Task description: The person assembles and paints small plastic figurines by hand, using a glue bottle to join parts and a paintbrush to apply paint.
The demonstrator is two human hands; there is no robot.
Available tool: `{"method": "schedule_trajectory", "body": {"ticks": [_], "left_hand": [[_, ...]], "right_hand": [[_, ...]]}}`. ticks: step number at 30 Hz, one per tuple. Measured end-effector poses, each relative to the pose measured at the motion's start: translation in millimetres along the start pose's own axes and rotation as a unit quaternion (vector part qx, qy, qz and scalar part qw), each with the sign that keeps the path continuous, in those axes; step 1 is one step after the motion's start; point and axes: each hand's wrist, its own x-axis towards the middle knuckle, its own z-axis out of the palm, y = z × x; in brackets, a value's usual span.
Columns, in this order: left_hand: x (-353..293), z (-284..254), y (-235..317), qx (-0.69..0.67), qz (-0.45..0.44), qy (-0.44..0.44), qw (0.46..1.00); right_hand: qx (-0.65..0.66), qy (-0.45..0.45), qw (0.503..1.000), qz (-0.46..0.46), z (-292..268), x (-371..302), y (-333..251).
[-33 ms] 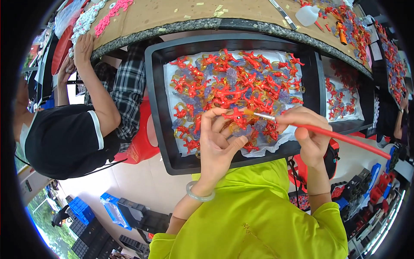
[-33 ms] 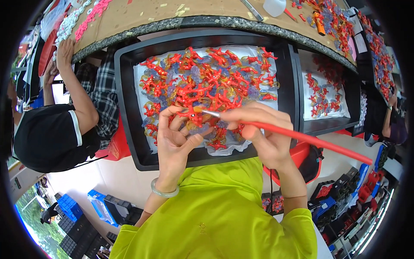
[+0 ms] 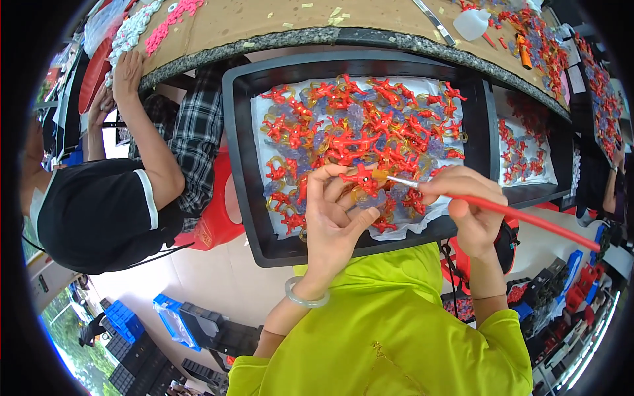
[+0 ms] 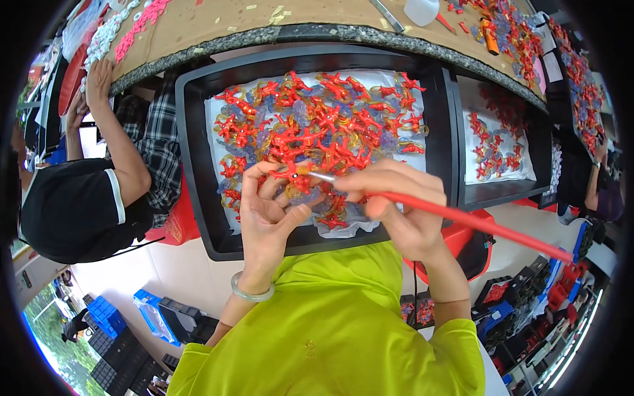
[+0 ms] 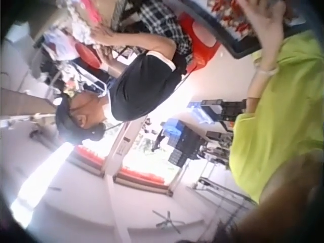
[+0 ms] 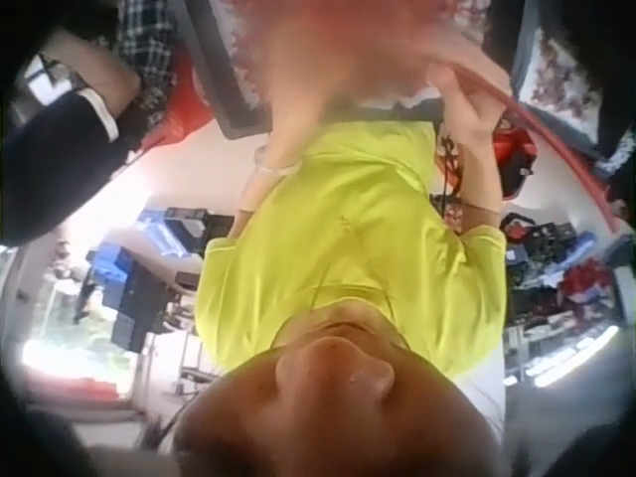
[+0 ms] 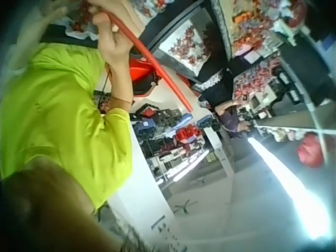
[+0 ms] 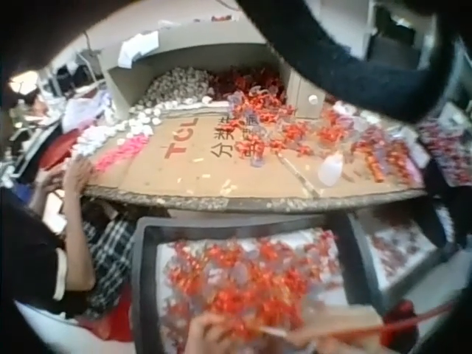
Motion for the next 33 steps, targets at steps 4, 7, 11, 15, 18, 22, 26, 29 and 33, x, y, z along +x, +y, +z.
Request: {"method": "schedule_trajectory", "body": {"ticks": [4,7,11,15,18,22,26,29,33], "left_hand": [[0,-1,4,0.014,0.001,-0.008,1.0],[0,-2,3,0.012,-0.031,-0.025,0.999],[0,3,2,0.009,-0.02,-0.018,1.0],[2,2,4,0.023,-0.006,-0.02,1.0],[4,3,4,0.065,0.008,-0.008,0.998],[1,4,3,0.078,0.012,-0.007,0.997],[-1,2,5,0.103,-0.013,-0.007,0.995],[0,1,6,0.071,-0.024,-0.012,0.997],[3,-1,7,0.065,-0.039,0.002,0.997]], "right_hand": [[-0.168,-0.027,0.982,-0.084,7,7,3],[-0.189,-0.02,0.978,-0.09,5,7,-3],[-0.171,0.009,0.978,-0.12,14,7,-9],[-0.092,-0.013,0.993,-0.071,12,8,-7],[-0.157,0.027,0.98,-0.121,14,11,-3],[-0.056,-0.019,0.996,-0.06,13,14,-7],[-0.254,0.039,0.955,-0.148,10,29,3],[-0.045,-0.002,0.996,-0.073,4,22,0],[-0.187,-0.028,0.978,-0.09,2,25,-1]]}}
